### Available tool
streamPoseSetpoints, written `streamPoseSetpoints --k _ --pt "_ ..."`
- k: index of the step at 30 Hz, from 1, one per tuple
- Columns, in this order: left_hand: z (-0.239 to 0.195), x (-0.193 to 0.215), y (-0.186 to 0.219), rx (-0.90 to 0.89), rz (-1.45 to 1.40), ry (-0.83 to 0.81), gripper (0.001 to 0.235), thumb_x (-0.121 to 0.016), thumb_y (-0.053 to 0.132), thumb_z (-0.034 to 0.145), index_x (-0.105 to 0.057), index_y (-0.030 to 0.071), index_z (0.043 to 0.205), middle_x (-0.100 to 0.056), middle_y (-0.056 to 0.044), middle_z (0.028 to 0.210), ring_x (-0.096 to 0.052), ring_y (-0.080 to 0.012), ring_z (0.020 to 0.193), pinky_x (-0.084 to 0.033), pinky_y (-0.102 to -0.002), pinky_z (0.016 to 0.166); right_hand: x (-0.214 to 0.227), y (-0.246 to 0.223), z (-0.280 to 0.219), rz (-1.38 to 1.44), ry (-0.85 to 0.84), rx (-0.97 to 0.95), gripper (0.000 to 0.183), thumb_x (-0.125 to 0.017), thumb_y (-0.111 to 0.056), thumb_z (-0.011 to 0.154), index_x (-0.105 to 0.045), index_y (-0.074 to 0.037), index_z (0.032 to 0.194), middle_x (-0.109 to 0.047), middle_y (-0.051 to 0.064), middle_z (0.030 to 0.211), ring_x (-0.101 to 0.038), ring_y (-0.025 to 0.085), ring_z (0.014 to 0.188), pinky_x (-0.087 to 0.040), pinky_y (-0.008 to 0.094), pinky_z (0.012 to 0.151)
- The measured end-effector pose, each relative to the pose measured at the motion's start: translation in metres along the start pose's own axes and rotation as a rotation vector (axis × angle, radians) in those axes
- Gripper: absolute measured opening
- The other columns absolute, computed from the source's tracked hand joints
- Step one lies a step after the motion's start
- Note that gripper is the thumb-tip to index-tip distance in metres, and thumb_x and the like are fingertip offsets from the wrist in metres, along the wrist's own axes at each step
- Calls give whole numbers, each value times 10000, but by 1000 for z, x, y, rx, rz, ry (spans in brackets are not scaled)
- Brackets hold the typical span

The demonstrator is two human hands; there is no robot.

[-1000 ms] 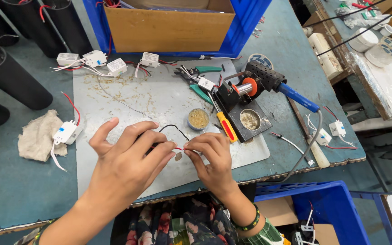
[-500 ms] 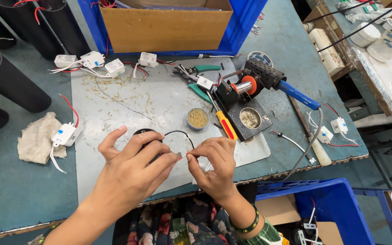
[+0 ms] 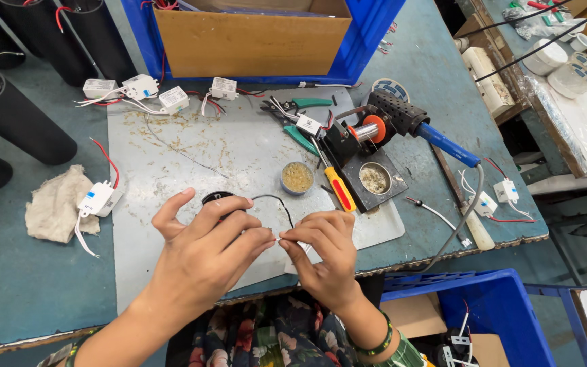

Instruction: The person solders wires to a small white electrical component and a black cylindrical object on a workbench. They use a soldering iron and solder wire to join the connections, then place the finished assembly aside and repeat the process with another component.

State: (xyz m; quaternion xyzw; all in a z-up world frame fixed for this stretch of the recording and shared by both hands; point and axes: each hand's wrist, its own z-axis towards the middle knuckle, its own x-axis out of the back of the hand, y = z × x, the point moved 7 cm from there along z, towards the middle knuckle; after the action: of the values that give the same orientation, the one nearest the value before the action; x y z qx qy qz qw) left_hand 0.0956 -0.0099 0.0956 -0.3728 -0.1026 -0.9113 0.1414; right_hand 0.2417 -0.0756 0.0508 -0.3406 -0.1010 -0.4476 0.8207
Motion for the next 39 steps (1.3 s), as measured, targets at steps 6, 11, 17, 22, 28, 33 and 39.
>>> streamPoseSetpoints --k 6,11,17,22,28,33,39 --pt "1 1 0 14 -20 11 121 -791 245 881 -683 213 925 -666 111 955 -615 -120 1122 -203 -501 1091 5 -1 -2 -11 15 8 208 -856 -101 788 -742 -125 960 -682 -6 903 -637 191 943 -378 348 904" --pt "1 1 1 10 10 18 106 -780 240 882 -686 216 922 -669 113 959 -617 -114 1119 -205 -500 1090 6 -3 -2 -54 17 69 206 -840 -83 773 -736 -140 942 -675 -21 895 -633 177 947 -346 357 923" --pt "1 2 2 19 22 40 102 -782 244 894 -683 221 904 -672 119 939 -622 -110 1106 -202 -493 1090 5 -3 -3 -71 26 44 190 -844 -83 778 -749 -153 927 -657 -44 855 -626 140 918 -300 370 949" --pt "2 7 -2 34 13 47 108 -797 265 887 -697 235 916 -671 125 928 -624 -102 1121 -194 -497 1095 2 2 -5 -95 4 1 284 -816 -245 815 -708 -145 1057 -712 -21 970 -647 176 1053 -301 373 1022" --pt "-3 16 -9 67 -3 23 330 -801 371 847 -733 226 1135 -707 91 1090 -614 -135 1175 -182 -499 1105 13 25 -22 -108 22 -62 551 -786 -441 816 -652 -95 1223 -755 -18 1056 -647 200 1113 -345 368 1055" --pt "-19 27 -34 192 -48 34 623 -834 451 769 -654 176 1298 -648 6 1323 -552 -215 1269 -241 -462 1123 17 50 -47 -49 38 -193 483 -781 -372 865 -665 -63 1218 -757 12 1056 -663 201 1065 -388 367 1036" --pt "-37 12 -51 421 -357 -3 967 -866 400 675 -458 66 1486 -529 -144 1475 -500 -329 1348 -395 -454 1115 10 70 -80 -2 4 -291 324 -723 -256 927 -681 -63 1184 -765 43 1044 -661 227 1054 -417 355 1006"
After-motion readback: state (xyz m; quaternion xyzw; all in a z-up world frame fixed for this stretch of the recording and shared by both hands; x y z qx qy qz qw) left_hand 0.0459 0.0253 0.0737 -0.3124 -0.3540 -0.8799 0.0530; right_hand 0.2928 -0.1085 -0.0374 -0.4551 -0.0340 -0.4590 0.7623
